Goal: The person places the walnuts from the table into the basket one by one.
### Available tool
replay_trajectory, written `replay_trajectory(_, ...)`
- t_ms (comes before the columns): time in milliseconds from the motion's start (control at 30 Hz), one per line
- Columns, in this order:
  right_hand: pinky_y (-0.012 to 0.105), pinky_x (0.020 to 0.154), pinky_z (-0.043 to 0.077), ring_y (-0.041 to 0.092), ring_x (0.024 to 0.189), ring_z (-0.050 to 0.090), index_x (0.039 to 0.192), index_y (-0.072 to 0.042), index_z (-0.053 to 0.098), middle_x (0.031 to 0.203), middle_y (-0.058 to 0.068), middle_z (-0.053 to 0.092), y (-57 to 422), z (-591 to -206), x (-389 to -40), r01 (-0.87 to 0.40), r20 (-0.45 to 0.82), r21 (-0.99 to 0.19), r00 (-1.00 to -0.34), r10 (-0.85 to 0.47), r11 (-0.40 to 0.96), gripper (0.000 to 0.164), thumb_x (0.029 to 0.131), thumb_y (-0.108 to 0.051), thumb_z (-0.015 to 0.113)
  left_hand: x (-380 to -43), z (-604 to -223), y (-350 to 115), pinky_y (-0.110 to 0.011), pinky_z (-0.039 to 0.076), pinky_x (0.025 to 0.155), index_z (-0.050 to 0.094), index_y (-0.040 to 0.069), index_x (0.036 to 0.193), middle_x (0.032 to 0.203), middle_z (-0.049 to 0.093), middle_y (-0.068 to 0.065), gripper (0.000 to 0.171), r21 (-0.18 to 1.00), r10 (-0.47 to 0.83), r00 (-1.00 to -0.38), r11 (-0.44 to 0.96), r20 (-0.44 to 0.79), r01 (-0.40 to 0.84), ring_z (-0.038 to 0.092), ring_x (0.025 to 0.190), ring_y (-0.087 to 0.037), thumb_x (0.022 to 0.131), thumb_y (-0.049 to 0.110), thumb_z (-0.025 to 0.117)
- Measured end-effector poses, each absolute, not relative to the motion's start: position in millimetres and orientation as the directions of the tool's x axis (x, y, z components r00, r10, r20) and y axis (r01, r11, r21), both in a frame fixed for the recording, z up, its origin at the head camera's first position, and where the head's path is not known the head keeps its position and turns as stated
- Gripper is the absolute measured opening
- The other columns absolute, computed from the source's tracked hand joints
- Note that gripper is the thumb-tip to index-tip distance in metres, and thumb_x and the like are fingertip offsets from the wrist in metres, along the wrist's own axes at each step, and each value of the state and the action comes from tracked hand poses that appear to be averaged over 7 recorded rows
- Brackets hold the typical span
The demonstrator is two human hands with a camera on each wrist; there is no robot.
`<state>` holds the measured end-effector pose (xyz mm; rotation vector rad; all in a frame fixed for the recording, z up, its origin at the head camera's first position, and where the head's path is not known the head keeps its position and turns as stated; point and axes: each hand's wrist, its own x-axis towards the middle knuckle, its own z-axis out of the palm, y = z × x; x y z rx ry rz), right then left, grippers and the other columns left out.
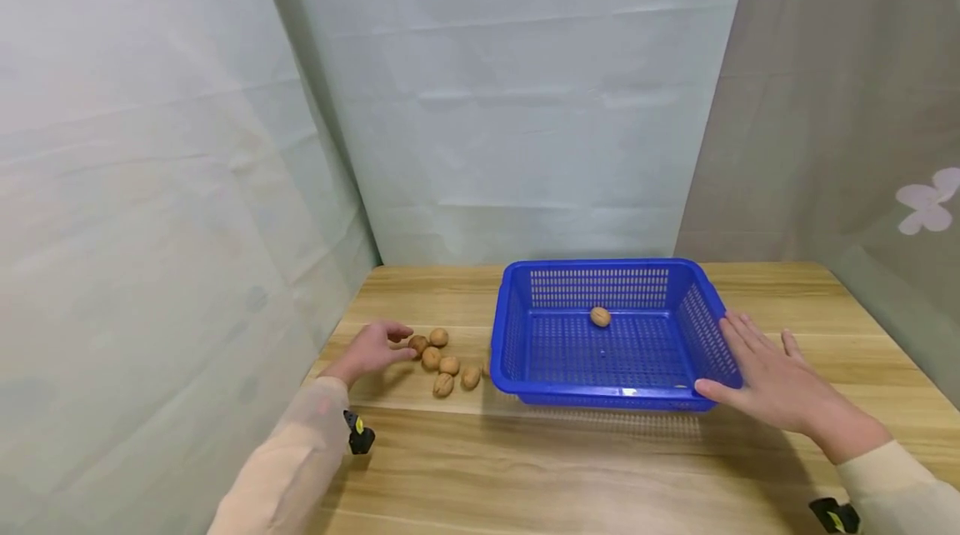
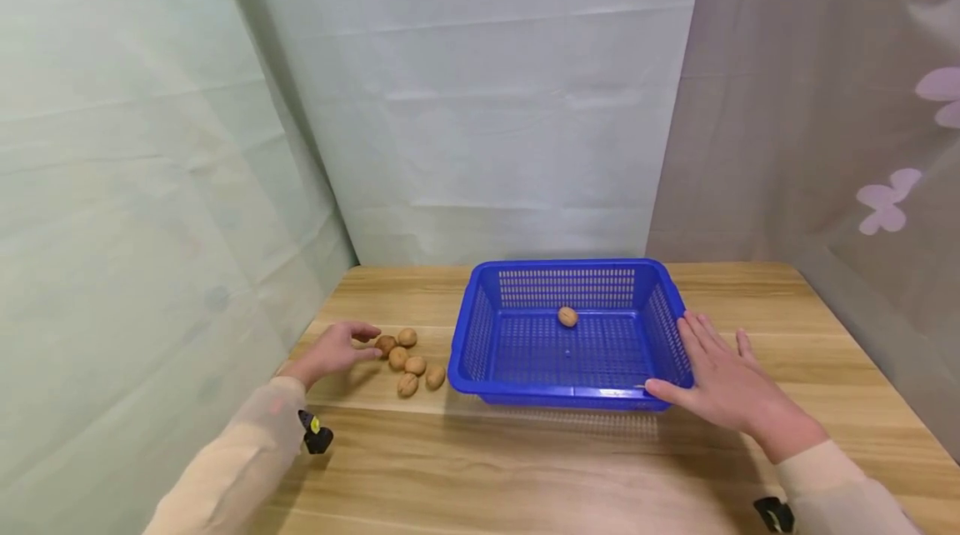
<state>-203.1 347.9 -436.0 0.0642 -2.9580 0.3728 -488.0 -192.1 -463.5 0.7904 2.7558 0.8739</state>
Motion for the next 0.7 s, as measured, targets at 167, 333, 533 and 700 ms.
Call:
replay_trajectory(167, 0.07, 0.102, -0.012, 0.044, 0.143, 0.003, 0.15, 0.008, 0.01, 0.155, 0.03, 0.009, 348.4, -436.4, -202.9, -0.064, 0.161, -0.257, -0.987, -0.022, 0.964, 0.103, 0.089, -0.061, 0.055, -488.7, -466.0, -185.1, -0.05, 0.044, 0.096, 0.061, -0.001, 0.125, 0.121, 0.062, -0.018, 0.045, 0.557, 0.526, -0.85, 0.701, 0.017, 0.445, 0.055, 0.114, -0.035, 0.085, 0.016, 0.074)
replay_trajectory(333, 0.074, 0.101, -0.006, 0.044, 0.143, 0.002, 0.15, 0.008, 0.01, 0.155, 0.029, 0.007, 348.4, -437.2, -202.2, -0.059, 0.162, -0.268, -0.987, -0.015, 0.962, 0.102, 0.089, -0.059, 0.056, -494.1, -472.4, -180.0, -0.049, 0.043, 0.098, 0.061, 0.001, 0.125, 0.122, 0.061, -0.016, 0.046, 0.567, 0.509, -0.861, 0.709, 0.001, 0.42, 0.054, 0.116, -0.034, 0.083, 0.011, 0.076)
replay_trajectory(533, 0.074, 0.101, -0.006, 0.044, 0.143, 0.002, 0.15, 0.009, 0.01, 0.155, 0.03, 0.007, 346.7, -436.9, -202.2, -0.061, 0.166, -0.285, -0.986, -0.013, 0.957, 0.103, 0.089, -0.059, 0.057, -500.4, -483.3, -179.3, -0.047, 0.044, 0.097, 0.062, 0.002, 0.124, 0.118, 0.063, -0.012, 0.048, 0.569, 0.498, -0.867, 0.714, -0.002, 0.409, 0.056, 0.112, -0.029, 0.079, 0.009, 0.079)
replay_trajectory(700, 0.074, 0.101, -0.005, 0.044, 0.143, 0.001, 0.15, 0.008, 0.01, 0.155, 0.03, 0.007, 347.0, -437.6, -202.9, -0.057, 0.165, -0.289, -0.986, -0.009, 0.956, 0.103, 0.088, -0.059, 0.057, -504.0, -488.9, -178.6, -0.046, 0.044, 0.096, 0.064, 0.004, 0.122, 0.114, 0.064, -0.008, 0.047, 0.549, 0.492, -0.87, 0.722, 0.021, 0.421, 0.057, 0.11, -0.026, 0.079, 0.011, 0.08)
